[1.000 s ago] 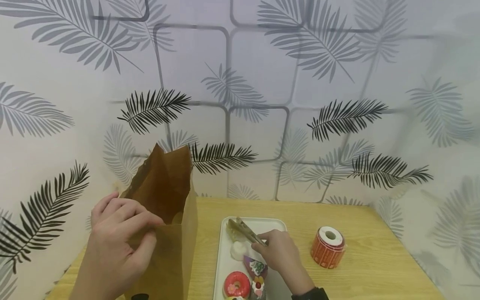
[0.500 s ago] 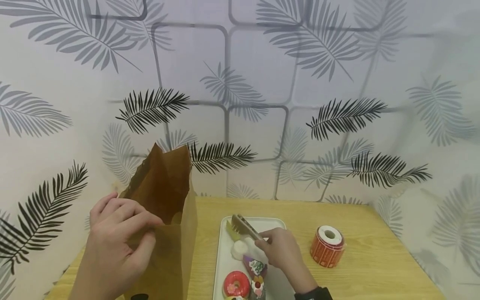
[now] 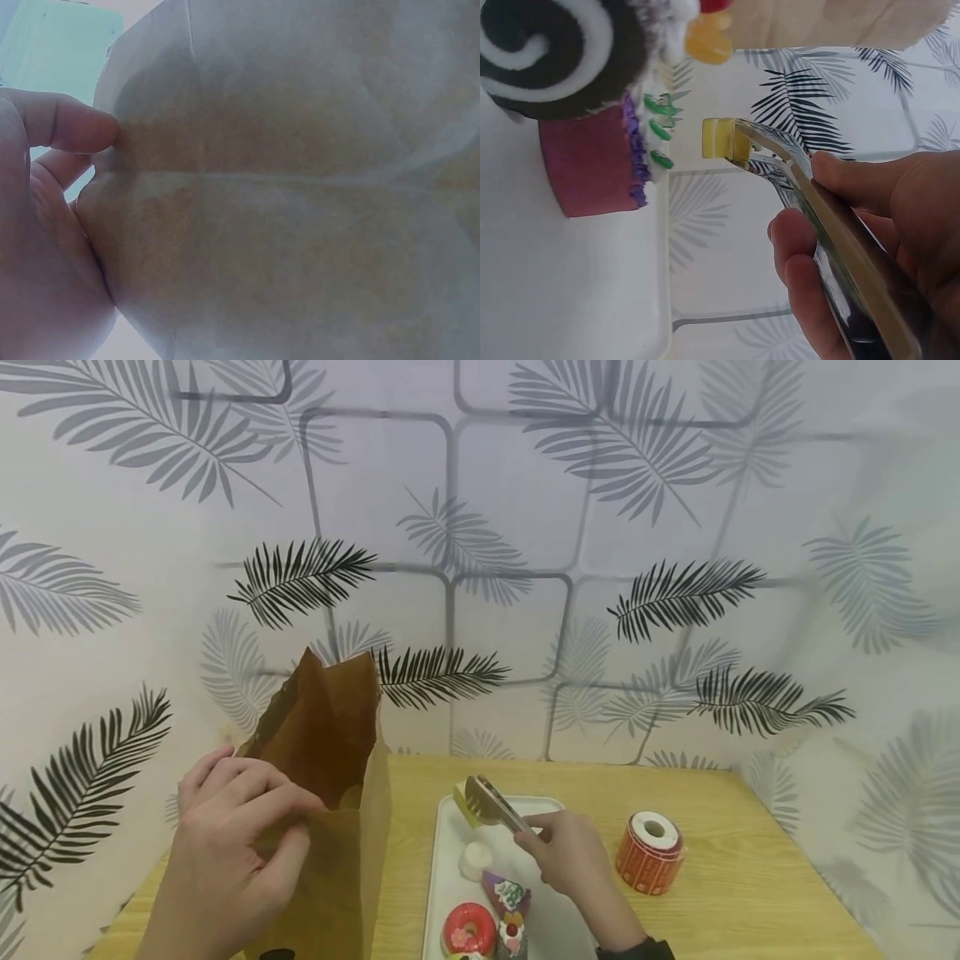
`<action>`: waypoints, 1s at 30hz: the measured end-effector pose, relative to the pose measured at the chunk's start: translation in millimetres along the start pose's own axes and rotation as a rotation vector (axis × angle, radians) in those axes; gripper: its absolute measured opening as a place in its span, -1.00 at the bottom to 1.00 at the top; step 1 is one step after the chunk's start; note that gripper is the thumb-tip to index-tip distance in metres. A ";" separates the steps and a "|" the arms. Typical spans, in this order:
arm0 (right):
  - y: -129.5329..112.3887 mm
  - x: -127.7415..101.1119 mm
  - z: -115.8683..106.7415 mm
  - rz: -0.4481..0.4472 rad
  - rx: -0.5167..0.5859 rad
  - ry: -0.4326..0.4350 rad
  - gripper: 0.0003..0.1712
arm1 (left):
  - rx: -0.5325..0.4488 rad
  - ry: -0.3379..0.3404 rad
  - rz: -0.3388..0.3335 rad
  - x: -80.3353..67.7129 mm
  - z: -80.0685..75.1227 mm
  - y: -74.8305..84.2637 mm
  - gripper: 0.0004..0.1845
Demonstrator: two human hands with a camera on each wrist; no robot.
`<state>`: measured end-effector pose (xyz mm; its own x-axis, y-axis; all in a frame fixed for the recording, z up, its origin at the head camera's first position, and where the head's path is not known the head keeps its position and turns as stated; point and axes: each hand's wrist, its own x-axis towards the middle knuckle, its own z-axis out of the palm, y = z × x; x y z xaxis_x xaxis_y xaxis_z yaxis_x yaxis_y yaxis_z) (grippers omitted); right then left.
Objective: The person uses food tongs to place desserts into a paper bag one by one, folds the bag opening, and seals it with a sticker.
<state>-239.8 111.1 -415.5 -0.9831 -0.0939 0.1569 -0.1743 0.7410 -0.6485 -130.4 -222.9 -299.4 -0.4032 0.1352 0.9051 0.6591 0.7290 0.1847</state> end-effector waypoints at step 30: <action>-32.9 -24.3 -48.6 -0.057 0.033 0.145 -0.65 | -0.020 0.063 0.028 2.4 4.6 1.4 -0.74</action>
<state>-207.5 121.4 -361.8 -0.9536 -0.0361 0.2987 -0.2335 0.7148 -0.6591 -133.4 -218.5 -298.7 -0.3444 0.1121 0.9321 0.6820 0.7122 0.1663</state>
